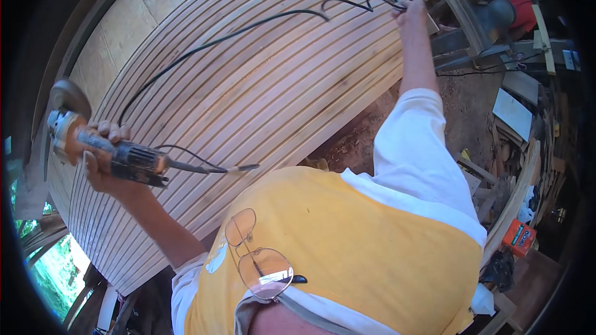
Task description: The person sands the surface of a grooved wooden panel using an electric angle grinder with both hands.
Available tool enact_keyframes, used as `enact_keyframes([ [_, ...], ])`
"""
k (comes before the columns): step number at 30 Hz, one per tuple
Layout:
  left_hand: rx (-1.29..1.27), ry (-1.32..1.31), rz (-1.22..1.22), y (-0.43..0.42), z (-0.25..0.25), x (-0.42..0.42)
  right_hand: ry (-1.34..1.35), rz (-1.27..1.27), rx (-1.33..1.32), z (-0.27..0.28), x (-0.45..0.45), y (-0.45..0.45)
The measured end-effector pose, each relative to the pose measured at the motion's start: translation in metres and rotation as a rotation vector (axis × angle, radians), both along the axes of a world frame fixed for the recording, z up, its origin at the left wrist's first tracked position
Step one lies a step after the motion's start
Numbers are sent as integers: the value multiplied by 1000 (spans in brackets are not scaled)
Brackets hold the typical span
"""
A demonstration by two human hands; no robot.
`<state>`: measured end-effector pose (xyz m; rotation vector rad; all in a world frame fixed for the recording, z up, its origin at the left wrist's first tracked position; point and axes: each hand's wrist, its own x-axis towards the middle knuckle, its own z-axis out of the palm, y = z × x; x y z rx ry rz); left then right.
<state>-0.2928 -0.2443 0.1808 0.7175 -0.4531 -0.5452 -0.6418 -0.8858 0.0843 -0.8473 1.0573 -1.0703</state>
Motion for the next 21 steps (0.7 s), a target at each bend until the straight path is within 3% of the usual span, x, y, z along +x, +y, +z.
enact_keyframes([
  [4,105,-18,274,43,4,22,259,-359,-95,30,-54,-33],
  [7,186,-13,342,59,3,27,431,-279,-175,37,-59,-40],
  [10,218,39,233,57,-12,15,711,-226,-335,-37,-96,-139],
  [11,233,34,232,52,-19,6,982,-192,-348,-41,-96,-129],
  [13,203,89,203,40,-35,-9,1215,-24,-439,-67,-113,-121],
  [16,237,164,243,26,-44,-36,1675,240,-296,-77,-92,-67],
  [19,244,234,228,29,-51,-48,1701,265,-254,-69,-87,-39],
  [21,246,242,216,31,-45,-56,1896,11,-368,-35,-64,-4],
])
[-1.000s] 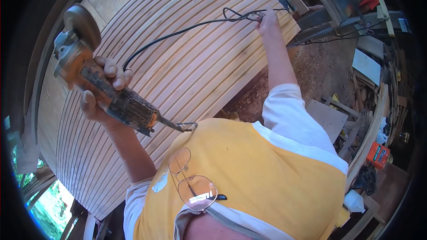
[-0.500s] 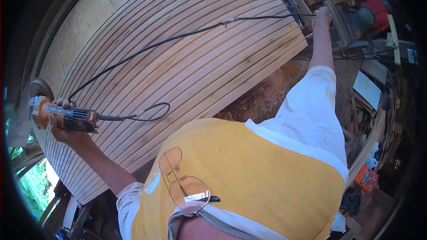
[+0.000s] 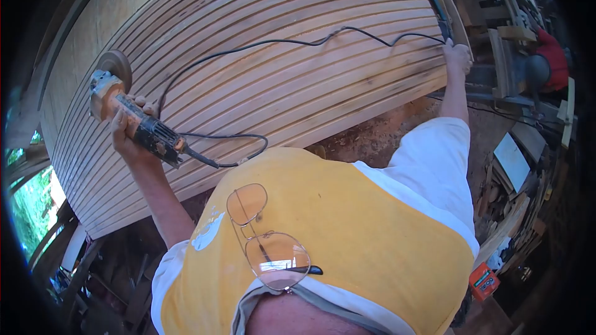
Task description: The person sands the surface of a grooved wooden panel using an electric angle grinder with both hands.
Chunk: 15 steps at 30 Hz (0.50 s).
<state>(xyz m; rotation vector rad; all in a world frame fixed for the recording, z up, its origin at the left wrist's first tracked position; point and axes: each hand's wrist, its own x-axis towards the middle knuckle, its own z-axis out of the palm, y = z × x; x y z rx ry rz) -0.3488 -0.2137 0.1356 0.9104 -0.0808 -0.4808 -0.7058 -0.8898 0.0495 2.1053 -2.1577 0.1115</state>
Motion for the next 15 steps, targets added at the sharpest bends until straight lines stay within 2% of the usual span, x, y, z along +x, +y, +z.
enact_keyframes([
  [2,5,5,-8,11,-4,-1,98,210,-233,-1,16,-15],
  [5,-42,26,34,16,-2,-12,-127,791,-329,12,101,28],
  [7,-34,-15,37,14,1,-18,-466,1145,44,6,172,90],
  [8,-31,-39,44,12,2,-19,-764,1329,190,-3,204,134],
  [9,-51,-21,58,10,3,-22,-824,1534,127,-35,238,159],
  [10,-71,-4,69,7,4,-23,-893,1590,418,-38,258,206],
  [11,-94,15,77,6,4,-24,-885,1679,495,-47,271,245],
  [12,-128,46,70,7,2,-23,-876,1611,696,-44,275,292],
  [14,-122,27,93,5,1,-23,-839,1854,755,-53,272,356],
  [15,-123,15,103,4,1,-23,-796,1894,825,-48,264,380],
])
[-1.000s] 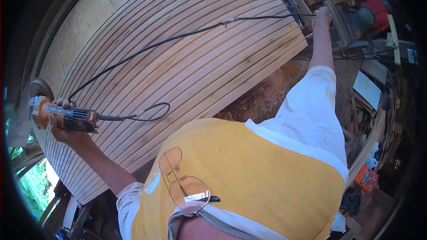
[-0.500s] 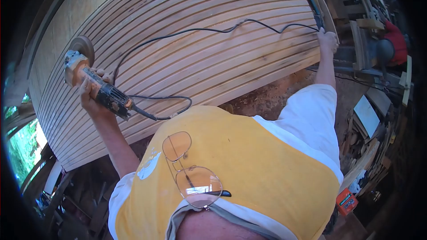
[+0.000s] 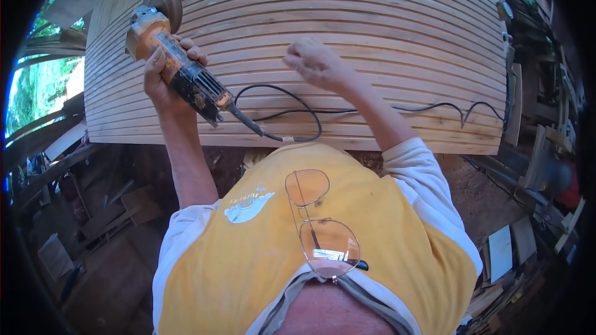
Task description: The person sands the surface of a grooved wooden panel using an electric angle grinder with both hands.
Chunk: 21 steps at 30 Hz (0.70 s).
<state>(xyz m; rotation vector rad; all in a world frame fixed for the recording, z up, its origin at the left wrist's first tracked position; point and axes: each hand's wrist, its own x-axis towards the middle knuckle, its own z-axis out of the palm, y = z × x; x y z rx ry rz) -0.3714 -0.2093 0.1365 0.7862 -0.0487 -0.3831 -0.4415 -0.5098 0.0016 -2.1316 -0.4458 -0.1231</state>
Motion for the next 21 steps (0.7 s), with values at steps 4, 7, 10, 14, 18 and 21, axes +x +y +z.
enact_keyframes([
  [4,59,0,132,8,-8,8,23,-88,-118,-10,-80,30],
  [7,141,14,136,40,-24,29,137,-136,-354,5,-153,28],
  [10,228,53,131,62,-34,53,367,-152,-515,37,-180,33],
  [14,189,96,58,104,-60,87,194,-348,-369,75,-109,107],
  [18,157,220,50,104,-96,112,404,-160,274,43,27,231],
  [21,236,213,38,119,-120,140,685,-108,501,30,92,281],
])
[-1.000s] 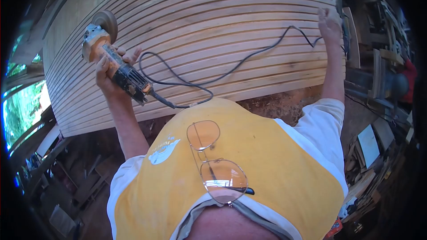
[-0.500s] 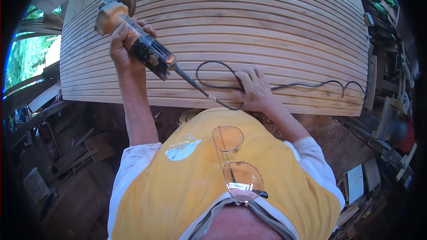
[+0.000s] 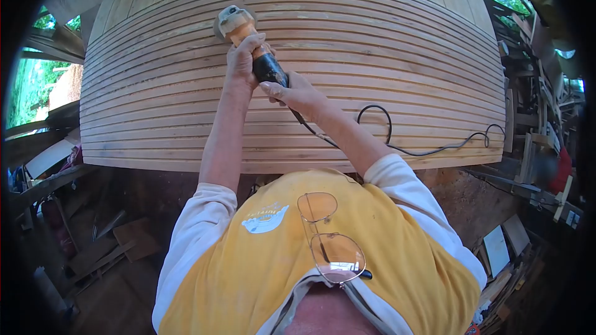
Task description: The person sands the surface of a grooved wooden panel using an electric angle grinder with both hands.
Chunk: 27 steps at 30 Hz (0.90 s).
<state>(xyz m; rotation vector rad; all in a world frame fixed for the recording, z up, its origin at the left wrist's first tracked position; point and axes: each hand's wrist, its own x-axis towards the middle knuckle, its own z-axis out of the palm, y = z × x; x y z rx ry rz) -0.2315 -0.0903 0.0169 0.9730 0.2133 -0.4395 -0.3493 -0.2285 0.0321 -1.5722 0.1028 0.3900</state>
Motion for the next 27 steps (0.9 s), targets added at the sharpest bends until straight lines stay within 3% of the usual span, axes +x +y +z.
enact_keyframes([
  [2,17,52,-1,4,-12,16,43,40,58,-26,21,3],
  [8,-15,81,-92,-58,-17,21,149,-132,-90,-1,42,-41],
  [10,14,73,-221,-105,-22,5,119,-197,-198,-11,20,-72],
  [12,23,49,-339,-161,-24,-14,15,-282,-94,-24,-12,-118],
  [14,20,-3,-479,-229,-21,-40,204,-393,-103,-11,-46,-170],
  [16,-5,-57,-635,-305,-28,-66,149,-534,-64,3,-82,-219],
  [20,-41,-62,-695,-409,-33,-98,266,-715,-120,-7,-120,-302],
  [24,14,-43,-602,-388,-27,-76,277,-622,-139,-8,-93,-297],
  [27,-16,-8,-483,-304,-25,-36,306,-474,-193,-2,-41,-233],
])
